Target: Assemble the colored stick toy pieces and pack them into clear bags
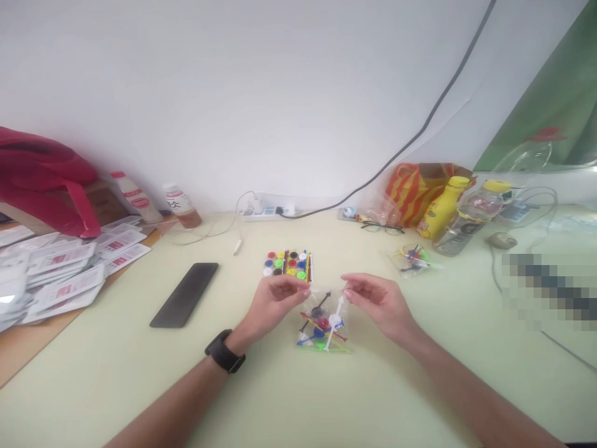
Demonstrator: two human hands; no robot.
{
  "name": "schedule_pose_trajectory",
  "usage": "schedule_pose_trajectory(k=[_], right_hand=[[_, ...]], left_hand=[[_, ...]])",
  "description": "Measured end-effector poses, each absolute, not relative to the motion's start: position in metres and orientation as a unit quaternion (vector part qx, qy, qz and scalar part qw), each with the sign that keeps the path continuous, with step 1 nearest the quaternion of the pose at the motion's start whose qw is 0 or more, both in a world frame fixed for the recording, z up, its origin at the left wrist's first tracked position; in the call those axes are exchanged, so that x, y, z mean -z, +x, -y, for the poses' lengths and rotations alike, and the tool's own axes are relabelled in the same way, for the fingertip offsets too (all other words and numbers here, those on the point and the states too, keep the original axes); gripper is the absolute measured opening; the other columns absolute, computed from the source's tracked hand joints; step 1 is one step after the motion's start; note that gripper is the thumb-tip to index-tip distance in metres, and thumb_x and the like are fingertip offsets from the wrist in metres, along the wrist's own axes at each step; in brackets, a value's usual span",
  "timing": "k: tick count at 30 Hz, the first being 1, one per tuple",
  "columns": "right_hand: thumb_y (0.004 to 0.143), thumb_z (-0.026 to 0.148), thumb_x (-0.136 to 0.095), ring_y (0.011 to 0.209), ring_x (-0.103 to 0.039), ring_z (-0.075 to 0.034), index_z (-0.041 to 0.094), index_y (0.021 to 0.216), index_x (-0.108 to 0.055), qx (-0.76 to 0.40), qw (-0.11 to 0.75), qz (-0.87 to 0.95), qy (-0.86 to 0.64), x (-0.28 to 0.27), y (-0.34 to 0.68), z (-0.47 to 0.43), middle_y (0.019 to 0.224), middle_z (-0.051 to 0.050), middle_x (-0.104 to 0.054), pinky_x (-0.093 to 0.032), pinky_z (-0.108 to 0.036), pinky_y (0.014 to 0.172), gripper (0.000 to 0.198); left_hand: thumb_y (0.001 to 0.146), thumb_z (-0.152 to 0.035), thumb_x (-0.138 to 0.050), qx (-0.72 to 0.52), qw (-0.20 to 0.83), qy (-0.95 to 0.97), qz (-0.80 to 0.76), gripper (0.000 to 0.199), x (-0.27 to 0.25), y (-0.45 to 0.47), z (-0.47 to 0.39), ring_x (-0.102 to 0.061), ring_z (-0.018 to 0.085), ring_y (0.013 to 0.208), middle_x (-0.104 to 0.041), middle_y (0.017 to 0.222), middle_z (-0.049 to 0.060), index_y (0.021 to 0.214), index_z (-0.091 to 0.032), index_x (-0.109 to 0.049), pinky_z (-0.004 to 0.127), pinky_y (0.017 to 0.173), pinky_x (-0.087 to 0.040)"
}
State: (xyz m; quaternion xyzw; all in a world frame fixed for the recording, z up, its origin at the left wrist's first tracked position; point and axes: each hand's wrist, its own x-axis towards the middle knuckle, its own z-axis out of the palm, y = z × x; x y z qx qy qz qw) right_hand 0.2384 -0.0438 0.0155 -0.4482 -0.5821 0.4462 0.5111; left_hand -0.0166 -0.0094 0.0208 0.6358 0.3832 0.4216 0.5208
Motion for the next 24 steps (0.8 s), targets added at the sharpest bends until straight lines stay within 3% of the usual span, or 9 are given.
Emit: schedule_pose_trajectory(k=[3,6,10,19,24], right_hand=[[0.088,0.045,-0.075,0.091,-0.070,-0.024,0.023,0.106,-0.079,-0.428,0.494,0.605,-0.455,-0.0145,0.2372,0.0439,0.097,-0.007,-0.075,-0.058,-0.039,0.085,0.029],[0.091,0.042,-0.071,0.086,-0.070,-0.023,0.022,0.093,-0.078,-0.406,0.486,0.619,-0.465,-0.0159,0.2360,0.0457,0.094,-0.007,-0.074,-0.057,-0.037,0.081,0.021],[0.092,0.036,-0.070,0.078,-0.068,-0.021,0.023,0.095,-0.080,-0.413,0.505,0.612,-0.447,-0.0165,0.2366,0.0471,0.088,-0.006,-0.073,-0.057,-0.036,0.075,0.017],[0.096,0.024,-0.064,0.091,-0.070,-0.024,0.027,0.095,-0.082,-0.340,0.536,0.671,-0.383,-0.0139,0.2386,0.0488,0.098,-0.009,-0.073,-0.056,-0.039,0.079,0.018],[0.095,0.036,-0.068,0.091,-0.069,-0.022,0.023,0.117,-0.074,-0.414,0.497,0.644,-0.408,-0.0179,0.2364,0.0492,0.099,-0.008,-0.073,-0.056,-0.037,0.083,0.026]], left_hand=[[0.089,-0.037,-0.078,-0.406,0.473,0.676,-0.392,0.031,-0.0211,-0.0157,0.0077,-0.072,0.022,0.089,-0.077,0.095,0.008,0.113,-0.019,-0.077,0.032,0.080,-0.059],[0.093,-0.040,-0.072,-0.384,0.439,0.706,-0.402,0.024,-0.0216,-0.0153,0.0065,-0.073,0.022,0.087,-0.078,0.095,0.008,0.100,-0.017,-0.078,0.032,0.080,-0.059],[0.092,-0.039,-0.074,-0.401,0.474,0.681,-0.389,0.025,-0.0213,-0.0153,0.0079,-0.073,0.023,0.084,-0.078,0.093,0.010,0.102,-0.017,-0.077,0.033,0.078,-0.060],[0.084,-0.032,-0.083,-0.436,0.484,0.663,-0.370,0.017,-0.0251,-0.0139,0.0120,-0.071,0.021,0.082,-0.077,0.088,0.009,0.087,-0.016,-0.079,0.032,0.076,-0.059],[0.085,-0.031,-0.082,-0.440,0.487,0.663,-0.360,0.016,-0.0218,-0.0124,0.0126,-0.068,0.019,0.081,-0.074,0.087,0.007,0.089,-0.016,-0.076,0.031,0.076,-0.057]])
